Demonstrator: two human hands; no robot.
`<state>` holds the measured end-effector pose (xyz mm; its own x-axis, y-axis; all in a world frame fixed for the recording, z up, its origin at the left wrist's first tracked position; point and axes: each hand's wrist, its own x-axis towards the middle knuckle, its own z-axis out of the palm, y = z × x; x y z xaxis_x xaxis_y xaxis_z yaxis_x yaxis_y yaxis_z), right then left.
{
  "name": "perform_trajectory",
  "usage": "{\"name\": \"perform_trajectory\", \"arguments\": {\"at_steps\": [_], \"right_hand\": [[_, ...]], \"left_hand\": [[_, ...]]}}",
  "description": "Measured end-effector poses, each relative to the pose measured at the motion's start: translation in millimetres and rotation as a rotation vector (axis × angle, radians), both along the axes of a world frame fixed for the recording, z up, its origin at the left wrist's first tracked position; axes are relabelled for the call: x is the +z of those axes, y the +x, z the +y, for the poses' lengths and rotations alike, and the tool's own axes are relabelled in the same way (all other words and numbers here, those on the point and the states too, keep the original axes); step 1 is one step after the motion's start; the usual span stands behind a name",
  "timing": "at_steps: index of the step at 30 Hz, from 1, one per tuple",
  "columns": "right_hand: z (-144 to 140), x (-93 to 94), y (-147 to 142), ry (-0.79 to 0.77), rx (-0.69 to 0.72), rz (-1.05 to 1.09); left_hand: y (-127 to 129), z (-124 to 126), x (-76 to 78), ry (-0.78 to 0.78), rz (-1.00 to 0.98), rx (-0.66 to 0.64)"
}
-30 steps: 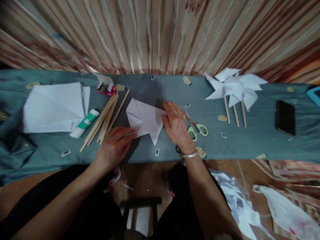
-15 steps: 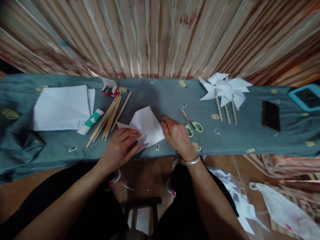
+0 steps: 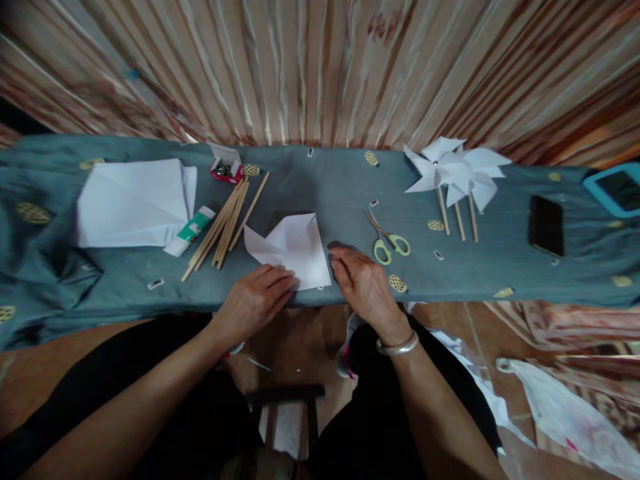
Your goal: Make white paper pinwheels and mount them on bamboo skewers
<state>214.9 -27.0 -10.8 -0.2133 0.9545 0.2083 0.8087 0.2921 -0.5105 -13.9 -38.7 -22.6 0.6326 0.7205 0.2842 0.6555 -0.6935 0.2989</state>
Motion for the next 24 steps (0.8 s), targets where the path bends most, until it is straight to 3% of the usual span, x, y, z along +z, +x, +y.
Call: {"name": "perform_trajectory", "arguments": {"at_steps": [5, 13, 24], "right_hand": [[4.8, -0.2, 4.7, -0.068, 0.037, 0.11], [8.3, -2.0, 7.5, -0.338, 0.248, 0.297], [8.5, -6.0, 5.9, -0.333, 0.184, 0.407]], "left_hand": [[0.6, -1.2, 1.4, -0.006, 0.029, 0.015], [-0.9, -4.5, 3.9, -0.004, 0.046, 0.043], [-4.5, -7.7, 3.2, 0.005, 0.031, 0.029]]}}
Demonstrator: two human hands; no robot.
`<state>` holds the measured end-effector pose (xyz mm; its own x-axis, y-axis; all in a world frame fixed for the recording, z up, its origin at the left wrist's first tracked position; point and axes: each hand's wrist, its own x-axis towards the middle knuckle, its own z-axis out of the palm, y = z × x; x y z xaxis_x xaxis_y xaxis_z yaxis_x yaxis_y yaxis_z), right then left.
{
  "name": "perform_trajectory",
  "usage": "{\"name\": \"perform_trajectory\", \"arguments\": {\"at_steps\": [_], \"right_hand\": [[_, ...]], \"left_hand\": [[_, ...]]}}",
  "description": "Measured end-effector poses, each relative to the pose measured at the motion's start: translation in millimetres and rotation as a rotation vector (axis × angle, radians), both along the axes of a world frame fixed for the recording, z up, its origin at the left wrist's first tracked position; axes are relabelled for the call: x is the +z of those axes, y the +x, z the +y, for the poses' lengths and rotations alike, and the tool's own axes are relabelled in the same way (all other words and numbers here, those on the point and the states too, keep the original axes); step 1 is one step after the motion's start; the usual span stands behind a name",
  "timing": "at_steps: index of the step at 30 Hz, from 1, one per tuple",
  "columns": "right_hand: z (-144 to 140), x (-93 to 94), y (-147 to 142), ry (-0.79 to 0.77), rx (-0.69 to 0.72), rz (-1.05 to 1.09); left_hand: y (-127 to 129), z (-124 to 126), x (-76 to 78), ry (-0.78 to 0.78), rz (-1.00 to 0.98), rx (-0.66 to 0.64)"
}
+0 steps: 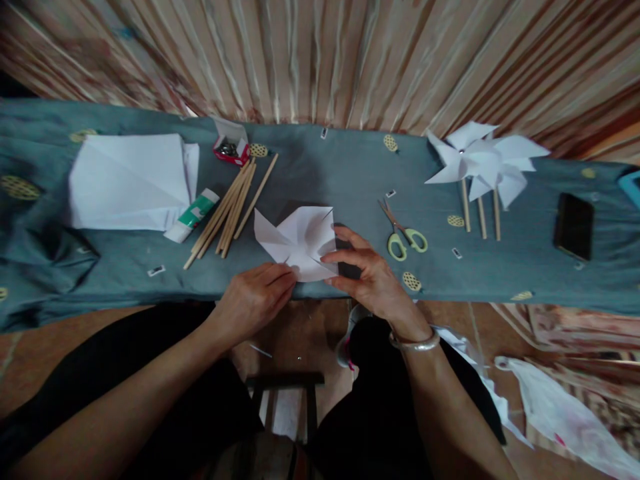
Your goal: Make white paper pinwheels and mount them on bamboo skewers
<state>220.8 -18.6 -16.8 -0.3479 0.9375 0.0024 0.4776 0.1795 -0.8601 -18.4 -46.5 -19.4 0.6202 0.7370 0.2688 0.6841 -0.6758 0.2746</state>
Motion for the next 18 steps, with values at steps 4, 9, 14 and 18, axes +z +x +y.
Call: {"name": "perform_trajectory", "arguments": {"at_steps": [4, 9, 14, 18], "right_hand": [[2, 3.4, -8, -0.04, 0.004, 0.108], [6, -0.9, -18, -0.022, -0.012, 0.097], [10, -8.6, -30, 0.043, -0.038, 0.017], [11, -14.1, -39, 0.14, -0.084, -0.096]], "left_hand": [[1, 0, 1.0, -0.029, 0.018, 0.005], [1, 0, 2.4, -0.06, 0.047, -0.012], [2, -1, 1.3, -0.064, 0.051, -0.015], [3, -2, 1.3, -0.056, 0.042, -0.016]]}}
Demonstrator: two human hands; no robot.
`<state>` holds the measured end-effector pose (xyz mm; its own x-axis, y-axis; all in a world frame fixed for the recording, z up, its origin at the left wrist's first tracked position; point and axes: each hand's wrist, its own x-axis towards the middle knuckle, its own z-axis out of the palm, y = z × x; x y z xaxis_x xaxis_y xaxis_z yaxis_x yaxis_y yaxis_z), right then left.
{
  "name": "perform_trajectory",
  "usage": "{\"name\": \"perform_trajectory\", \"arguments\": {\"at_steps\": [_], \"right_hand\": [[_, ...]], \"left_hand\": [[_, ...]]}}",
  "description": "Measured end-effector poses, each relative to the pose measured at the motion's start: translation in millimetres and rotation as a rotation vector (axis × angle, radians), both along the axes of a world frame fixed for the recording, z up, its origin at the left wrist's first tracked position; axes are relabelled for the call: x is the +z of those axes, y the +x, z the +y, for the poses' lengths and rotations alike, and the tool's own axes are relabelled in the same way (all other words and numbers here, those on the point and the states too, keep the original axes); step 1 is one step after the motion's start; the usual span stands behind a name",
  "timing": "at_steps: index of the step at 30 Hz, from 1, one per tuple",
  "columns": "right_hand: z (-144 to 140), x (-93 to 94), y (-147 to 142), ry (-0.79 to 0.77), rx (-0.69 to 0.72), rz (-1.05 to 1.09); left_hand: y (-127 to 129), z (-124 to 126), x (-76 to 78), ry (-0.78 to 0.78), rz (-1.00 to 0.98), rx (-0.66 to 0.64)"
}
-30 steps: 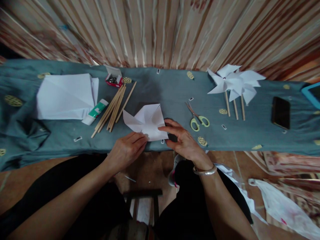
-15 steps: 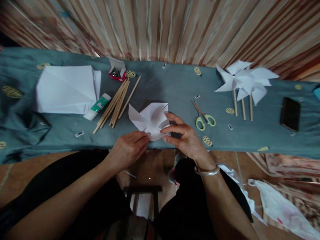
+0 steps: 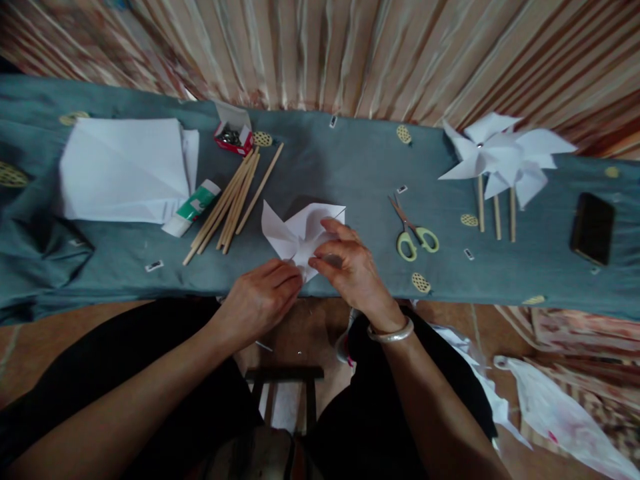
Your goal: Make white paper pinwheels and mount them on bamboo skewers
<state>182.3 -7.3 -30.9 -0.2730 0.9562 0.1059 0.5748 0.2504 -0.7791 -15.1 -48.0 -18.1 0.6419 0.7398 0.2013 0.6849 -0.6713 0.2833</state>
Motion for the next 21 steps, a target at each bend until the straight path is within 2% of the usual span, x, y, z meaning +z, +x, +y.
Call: {"name": "perform_trajectory", "arguments": {"at_steps": [7, 21], "right_hand": [[0, 1.1, -10, 0.138, 0.044, -0.119], [-1, -1.1, -16, 0.162, -0.034, -0.136]], "left_hand": [[1, 0, 0.9, 0.007, 0.002, 0.01], [0, -1, 0.5, -0.017, -0.012, 0.013]]}}
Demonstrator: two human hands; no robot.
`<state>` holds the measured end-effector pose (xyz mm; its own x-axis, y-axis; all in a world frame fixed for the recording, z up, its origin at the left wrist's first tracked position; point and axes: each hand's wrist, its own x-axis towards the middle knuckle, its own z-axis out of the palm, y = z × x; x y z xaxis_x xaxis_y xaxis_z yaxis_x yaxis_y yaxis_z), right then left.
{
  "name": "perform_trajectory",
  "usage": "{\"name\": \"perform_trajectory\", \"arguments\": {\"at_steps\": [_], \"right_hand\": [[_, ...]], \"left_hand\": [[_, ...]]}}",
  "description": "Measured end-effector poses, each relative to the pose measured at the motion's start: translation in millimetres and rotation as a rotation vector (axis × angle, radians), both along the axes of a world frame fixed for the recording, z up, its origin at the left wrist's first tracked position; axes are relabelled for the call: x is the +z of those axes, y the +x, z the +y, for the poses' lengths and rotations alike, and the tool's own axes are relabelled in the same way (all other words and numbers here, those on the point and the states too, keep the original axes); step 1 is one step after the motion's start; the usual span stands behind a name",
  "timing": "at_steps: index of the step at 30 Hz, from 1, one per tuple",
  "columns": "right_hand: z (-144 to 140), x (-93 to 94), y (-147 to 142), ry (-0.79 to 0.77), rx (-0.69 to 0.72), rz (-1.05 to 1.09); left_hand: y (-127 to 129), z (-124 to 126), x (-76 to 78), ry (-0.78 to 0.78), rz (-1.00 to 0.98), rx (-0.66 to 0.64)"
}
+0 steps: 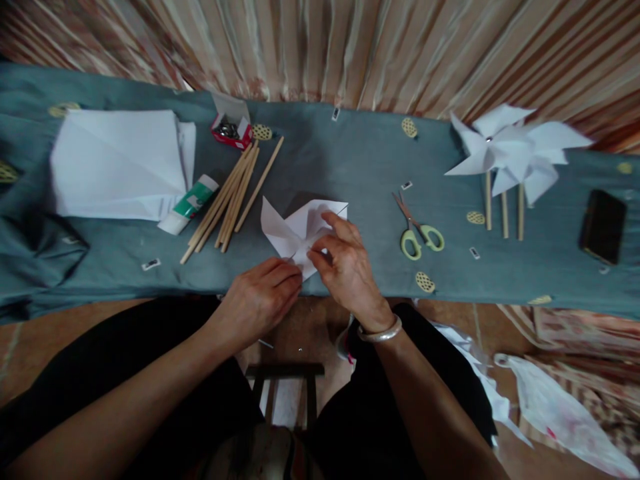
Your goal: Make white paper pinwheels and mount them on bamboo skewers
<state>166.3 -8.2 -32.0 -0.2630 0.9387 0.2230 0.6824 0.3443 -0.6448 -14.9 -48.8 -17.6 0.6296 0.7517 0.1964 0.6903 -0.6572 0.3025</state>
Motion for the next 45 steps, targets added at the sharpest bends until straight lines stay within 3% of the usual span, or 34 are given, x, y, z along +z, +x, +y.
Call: {"name": "perform_trajectory", "arguments": {"at_steps": [18, 40, 45], "right_hand": [[-4, 1.9, -2, -0.023, -0.014, -0.017], [-16, 0.3, -7, -0.021, 0.068, -0.001], [-26, -6.2, -11, 0.01, 0.077, -0.093]], "left_hand": [[0, 0, 2.1, -0.009, 0.008, 0.009], [1, 0, 2.9, 0.011, -0.006, 0.003], [2, 1, 4.1, -0.013, -0.004, 0.002]]}}
